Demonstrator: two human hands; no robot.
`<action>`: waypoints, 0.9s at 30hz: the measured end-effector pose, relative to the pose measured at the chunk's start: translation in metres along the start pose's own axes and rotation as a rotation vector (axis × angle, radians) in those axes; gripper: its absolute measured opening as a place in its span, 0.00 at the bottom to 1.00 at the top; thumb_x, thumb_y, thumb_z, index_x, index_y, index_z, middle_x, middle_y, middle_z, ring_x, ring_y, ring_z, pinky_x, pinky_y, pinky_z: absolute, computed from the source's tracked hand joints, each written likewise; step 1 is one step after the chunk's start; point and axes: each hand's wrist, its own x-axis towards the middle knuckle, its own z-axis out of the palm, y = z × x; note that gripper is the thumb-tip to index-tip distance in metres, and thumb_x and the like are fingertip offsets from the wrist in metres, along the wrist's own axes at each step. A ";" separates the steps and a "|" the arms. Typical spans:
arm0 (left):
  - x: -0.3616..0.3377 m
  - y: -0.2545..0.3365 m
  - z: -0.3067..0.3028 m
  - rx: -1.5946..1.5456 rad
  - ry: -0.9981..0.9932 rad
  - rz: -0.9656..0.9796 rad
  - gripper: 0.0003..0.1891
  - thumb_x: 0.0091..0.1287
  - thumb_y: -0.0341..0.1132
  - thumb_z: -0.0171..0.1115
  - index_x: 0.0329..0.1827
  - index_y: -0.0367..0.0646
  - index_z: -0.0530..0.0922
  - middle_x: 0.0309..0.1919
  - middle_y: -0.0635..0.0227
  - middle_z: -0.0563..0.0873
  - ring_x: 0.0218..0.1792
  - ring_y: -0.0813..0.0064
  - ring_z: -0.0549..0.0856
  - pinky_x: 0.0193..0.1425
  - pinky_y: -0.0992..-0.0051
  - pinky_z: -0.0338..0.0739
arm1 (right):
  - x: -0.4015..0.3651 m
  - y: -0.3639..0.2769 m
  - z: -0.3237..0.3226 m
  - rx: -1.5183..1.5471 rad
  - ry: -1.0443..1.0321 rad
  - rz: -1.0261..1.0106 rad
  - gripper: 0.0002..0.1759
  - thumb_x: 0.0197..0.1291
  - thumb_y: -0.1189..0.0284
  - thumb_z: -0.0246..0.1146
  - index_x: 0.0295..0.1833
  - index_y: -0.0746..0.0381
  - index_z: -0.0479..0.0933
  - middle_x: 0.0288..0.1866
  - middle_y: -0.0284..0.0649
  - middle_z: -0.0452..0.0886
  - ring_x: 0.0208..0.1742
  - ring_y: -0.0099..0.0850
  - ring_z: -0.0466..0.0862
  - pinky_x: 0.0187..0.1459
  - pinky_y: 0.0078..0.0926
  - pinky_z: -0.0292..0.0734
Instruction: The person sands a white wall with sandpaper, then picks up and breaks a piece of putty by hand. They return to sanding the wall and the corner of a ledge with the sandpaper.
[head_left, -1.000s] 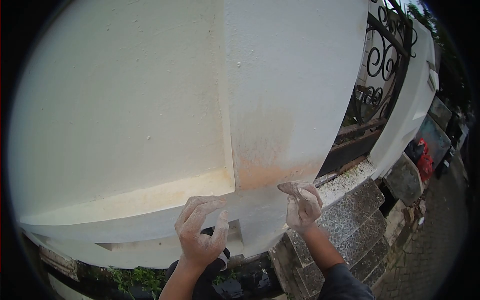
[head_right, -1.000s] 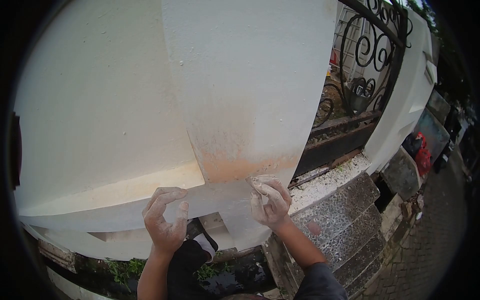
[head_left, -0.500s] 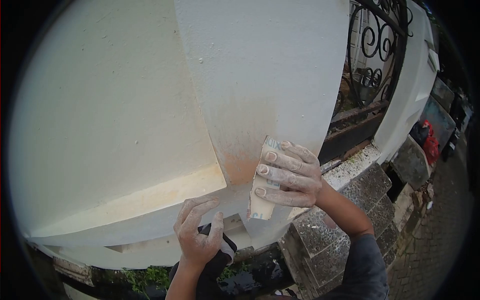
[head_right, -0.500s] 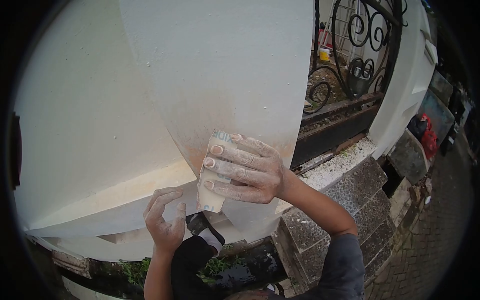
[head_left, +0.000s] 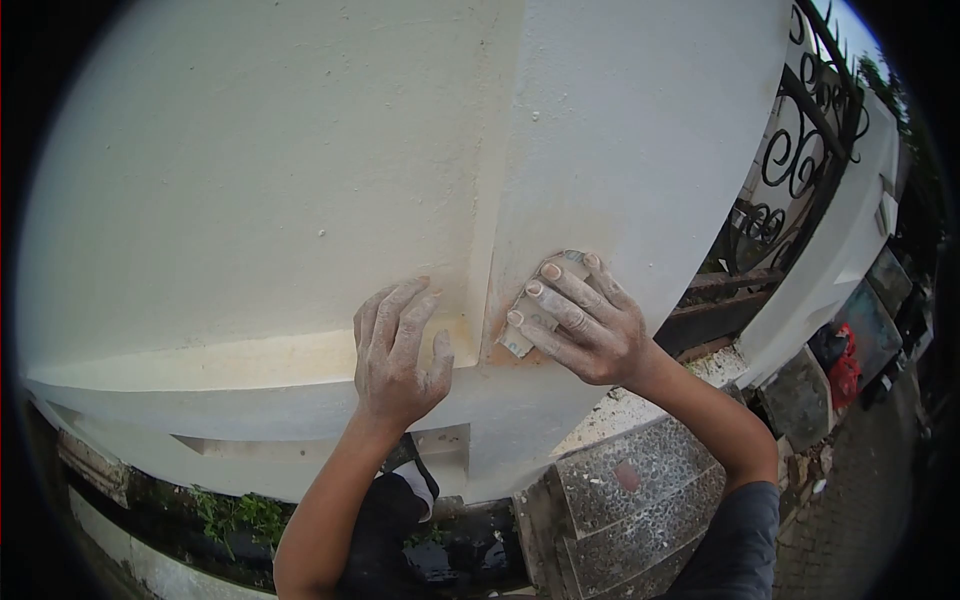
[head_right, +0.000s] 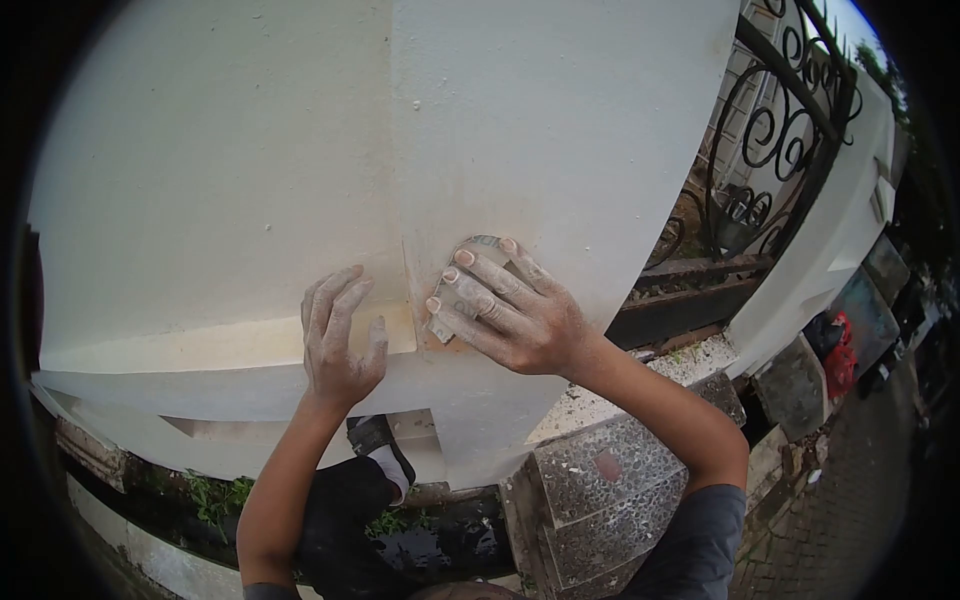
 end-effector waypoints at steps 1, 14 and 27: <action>-0.001 0.000 0.000 0.005 -0.007 0.018 0.22 0.46 0.24 0.58 0.48 0.37 0.73 0.47 0.55 0.77 0.49 0.54 0.74 0.55 0.59 0.67 | 0.000 -0.001 0.000 -0.002 -0.010 0.005 0.13 0.49 0.67 0.62 0.42 0.51 0.79 0.55 0.35 0.77 0.60 0.34 0.74 0.62 0.47 0.68; -0.003 -0.001 0.001 -0.030 -0.007 -0.086 0.19 0.46 0.24 0.59 0.45 0.39 0.75 0.48 0.56 0.77 0.50 0.56 0.75 0.55 0.61 0.66 | 0.036 0.029 -0.015 0.027 -0.118 -0.221 0.16 0.54 0.67 0.57 0.48 0.57 0.77 0.56 0.36 0.77 0.61 0.31 0.73 0.64 0.36 0.67; -0.003 0.000 0.002 -0.043 -0.031 -0.110 0.18 0.45 0.24 0.58 0.43 0.38 0.76 0.46 0.57 0.78 0.46 0.58 0.77 0.52 0.63 0.68 | 0.036 0.012 -0.001 0.205 -0.090 -0.122 0.12 0.55 0.69 0.58 0.44 0.60 0.77 0.56 0.39 0.77 0.60 0.31 0.74 0.63 0.37 0.69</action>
